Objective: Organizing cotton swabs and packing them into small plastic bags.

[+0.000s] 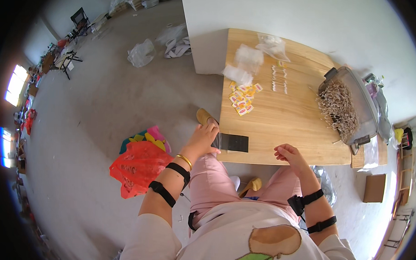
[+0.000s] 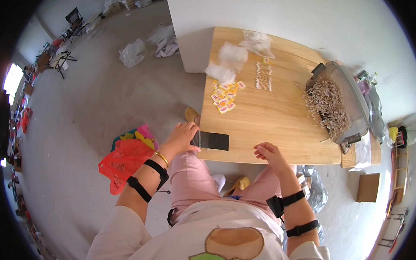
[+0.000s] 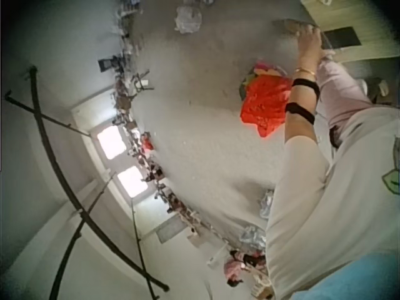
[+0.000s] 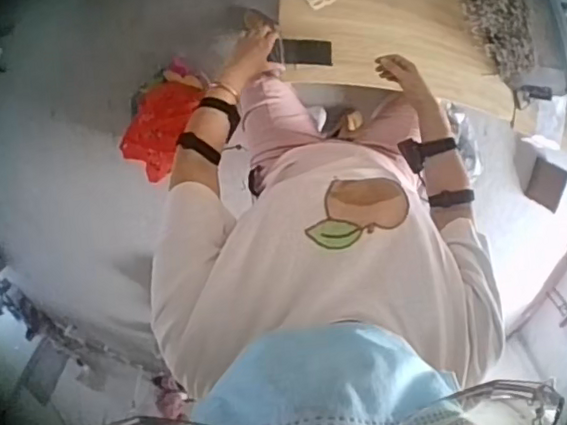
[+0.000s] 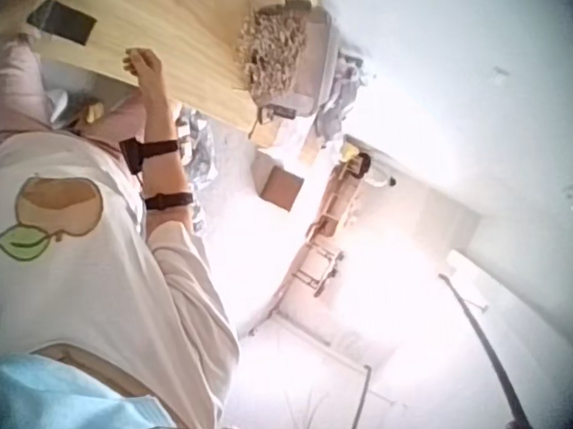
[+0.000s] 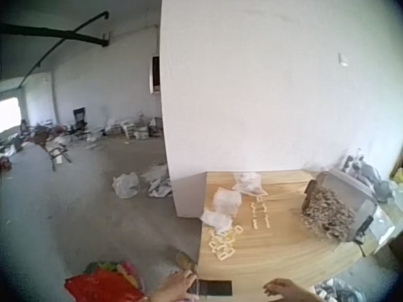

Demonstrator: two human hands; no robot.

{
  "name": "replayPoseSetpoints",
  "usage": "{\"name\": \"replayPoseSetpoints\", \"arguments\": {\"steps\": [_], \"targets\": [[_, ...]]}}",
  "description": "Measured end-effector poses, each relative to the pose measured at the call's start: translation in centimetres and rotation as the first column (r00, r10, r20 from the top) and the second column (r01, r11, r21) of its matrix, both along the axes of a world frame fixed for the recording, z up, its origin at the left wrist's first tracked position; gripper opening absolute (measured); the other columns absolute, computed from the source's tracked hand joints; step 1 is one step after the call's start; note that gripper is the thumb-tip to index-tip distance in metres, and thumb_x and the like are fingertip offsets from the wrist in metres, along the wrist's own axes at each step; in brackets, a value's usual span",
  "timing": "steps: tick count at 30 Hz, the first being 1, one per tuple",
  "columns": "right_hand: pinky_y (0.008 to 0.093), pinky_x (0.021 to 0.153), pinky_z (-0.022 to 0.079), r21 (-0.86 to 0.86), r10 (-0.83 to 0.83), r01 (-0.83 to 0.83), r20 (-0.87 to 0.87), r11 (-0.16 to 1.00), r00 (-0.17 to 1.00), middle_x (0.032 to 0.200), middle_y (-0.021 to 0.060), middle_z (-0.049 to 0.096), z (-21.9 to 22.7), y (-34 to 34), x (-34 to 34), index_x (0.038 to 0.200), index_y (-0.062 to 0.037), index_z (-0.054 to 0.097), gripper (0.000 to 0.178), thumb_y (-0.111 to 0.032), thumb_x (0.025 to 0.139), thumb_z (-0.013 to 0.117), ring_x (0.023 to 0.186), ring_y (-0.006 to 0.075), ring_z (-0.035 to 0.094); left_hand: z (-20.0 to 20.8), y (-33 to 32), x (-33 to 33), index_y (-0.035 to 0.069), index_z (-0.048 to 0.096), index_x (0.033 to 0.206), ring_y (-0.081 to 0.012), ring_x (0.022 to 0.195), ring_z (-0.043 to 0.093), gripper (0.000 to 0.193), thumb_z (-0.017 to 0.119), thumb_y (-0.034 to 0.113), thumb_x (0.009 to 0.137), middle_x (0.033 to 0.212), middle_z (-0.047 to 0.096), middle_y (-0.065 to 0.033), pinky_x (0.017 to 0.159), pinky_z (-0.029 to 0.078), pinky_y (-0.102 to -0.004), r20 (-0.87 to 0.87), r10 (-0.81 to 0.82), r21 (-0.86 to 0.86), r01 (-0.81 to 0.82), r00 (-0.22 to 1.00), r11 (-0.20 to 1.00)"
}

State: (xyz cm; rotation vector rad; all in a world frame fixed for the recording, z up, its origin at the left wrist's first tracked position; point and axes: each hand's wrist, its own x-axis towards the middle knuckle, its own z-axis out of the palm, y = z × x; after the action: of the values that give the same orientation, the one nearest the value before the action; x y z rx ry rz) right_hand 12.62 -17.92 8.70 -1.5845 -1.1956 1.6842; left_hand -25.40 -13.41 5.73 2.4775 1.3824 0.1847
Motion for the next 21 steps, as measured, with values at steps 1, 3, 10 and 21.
{"name": "replayPoseSetpoints", "arguments": {"steps": [1, 3, 10, 21], "targets": [[0.0247, 0.083, 0.047, -0.001, -0.001, 0.001, 0.002, 1.0, 1.0, 0.093, -0.0008, 0.069, 0.1, -0.1, -0.1, 0.109, -0.009, 0.07, 0.024, -0.03, 0.101, 0.06, 0.085, 0.0079, 0.061, 0.0, -0.1, 0.4, 0.006, 0.054, 0.127, -0.0301, 0.121, 0.053, 0.081, 0.086, 0.048, 0.065, 0.125, 0.055, -0.0116, 0.101, 0.04, -0.0437, -0.057, -0.007, 0.007, 0.007, 0.998, 1.0], [0.0247, 0.083, 0.047, -0.001, -0.004, 0.004, 0.002, 1.0, 1.0, 0.093, -0.0007, 0.069, 0.1, -0.1, 0.0, 0.109, -0.0087, 0.069, 0.024, -0.03, 0.102, 0.06, 0.085, 0.008, 0.061, -0.3, -0.2, 1.3, 0.004, 0.052, 0.127, -0.0288, 0.126, 0.05, 0.085, 0.086, 0.051, 0.065, 0.128, 0.053, -0.0123, 0.103, 0.039, -0.0441, -0.115, -0.015, 0.015, 0.017, 0.993, 1.0], [0.0252, 0.082, 0.047, 0.023, -0.016, 0.016, -0.005, 1.0, 1.0, 0.093, -0.0002, 0.069, 0.3, -0.3, 0.5, 0.11, -0.0078, 0.069, 0.025, -0.03, 0.102, 0.06, 0.085, 0.008, 0.061, 0.6, 0.0, 3.5, 0.005, 0.051, 0.13, -0.0331, 0.131, 0.046, 0.085, 0.084, 0.052, 0.069, 0.131, 0.051, -0.0128, 0.104, 0.038, -0.0491, -0.184, -0.014, 0.115, 0.036, 0.983, 0.993], [0.0245, 0.08, 0.047, 0.064, -0.098, 0.099, -0.015, 0.993, 0.995, 0.091, -0.0003, 0.069, 0.7, -2.4, 4.8, 0.108, -0.0077, 0.07, 0.024, -0.028, 0.101, 0.061, 0.082, 0.0076, 0.06, 26.0, -0.9, -0.9, 0.004, 0.062, 0.125, -0.0166, 0.11, 0.059, 0.04, 0.073, 0.018, 0.089, 0.123, 0.066, -0.0059, 0.102, 0.045, -0.0344, 0.696, -0.083, 0.307, -0.192, 0.713, 0.932]]}}
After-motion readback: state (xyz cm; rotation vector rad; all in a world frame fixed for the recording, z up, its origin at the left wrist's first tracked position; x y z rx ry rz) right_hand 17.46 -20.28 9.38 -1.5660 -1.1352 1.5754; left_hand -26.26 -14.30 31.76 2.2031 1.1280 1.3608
